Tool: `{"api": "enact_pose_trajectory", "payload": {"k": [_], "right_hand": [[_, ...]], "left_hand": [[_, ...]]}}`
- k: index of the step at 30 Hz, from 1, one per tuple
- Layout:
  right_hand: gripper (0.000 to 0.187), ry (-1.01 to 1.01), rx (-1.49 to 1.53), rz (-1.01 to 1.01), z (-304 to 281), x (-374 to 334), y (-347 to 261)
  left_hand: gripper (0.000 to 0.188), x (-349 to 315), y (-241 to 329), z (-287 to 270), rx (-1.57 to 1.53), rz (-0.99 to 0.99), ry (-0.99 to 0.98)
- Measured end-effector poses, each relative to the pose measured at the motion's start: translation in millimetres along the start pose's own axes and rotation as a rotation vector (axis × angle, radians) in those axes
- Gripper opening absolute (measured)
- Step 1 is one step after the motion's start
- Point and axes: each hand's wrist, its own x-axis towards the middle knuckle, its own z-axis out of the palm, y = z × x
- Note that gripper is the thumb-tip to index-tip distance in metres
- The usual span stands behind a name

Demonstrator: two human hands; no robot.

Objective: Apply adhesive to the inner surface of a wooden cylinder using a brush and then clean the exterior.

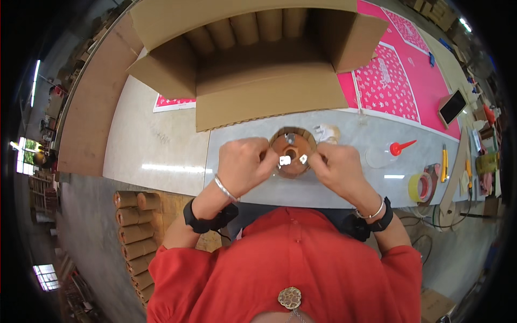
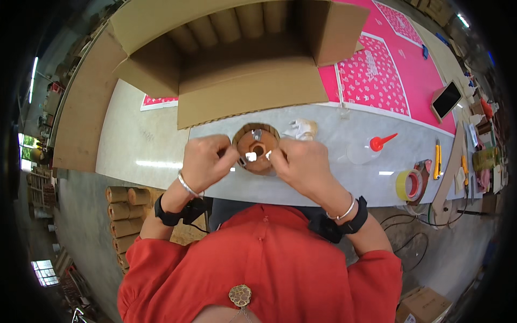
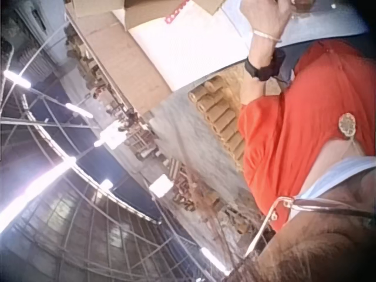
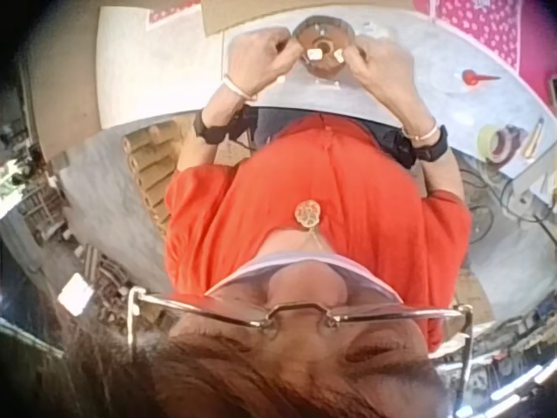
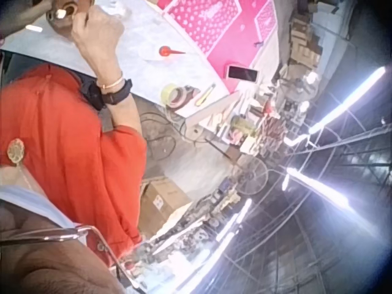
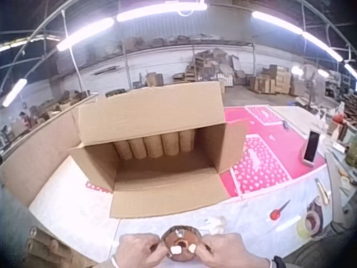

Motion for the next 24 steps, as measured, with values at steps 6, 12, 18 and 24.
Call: {"api": "enact_pose_trajectory", "payload": {"k": [6, 12, 18, 24], "right_hand": [[0.021, 0.000, -0.007, -0.016, -5.0, -2.9, -4.3], [0.021, -0.080, 0.110, 0.070, -12.2, -10.5, -9.0], [0.019, -0.026, 0.070, -0.014, -23.8, 9.2, -10.4], [0.020, 0.121, 0.120, -0.102, -22.5, 3.2, -18.1]], "left_hand": [[0.022, -3.6, 7.4, -3.4, -0.025, 0.027, 0.023], [0.021, -11.8, 13.0, -9.1, -0.060, -0.065, -0.041], [0.021, 7.6, 13.3, -13.3, -0.131, -0.008, 0.019], [0.020, 6.4, 16.1, -10.8, -0.124, 0.032, 0.040]]}}
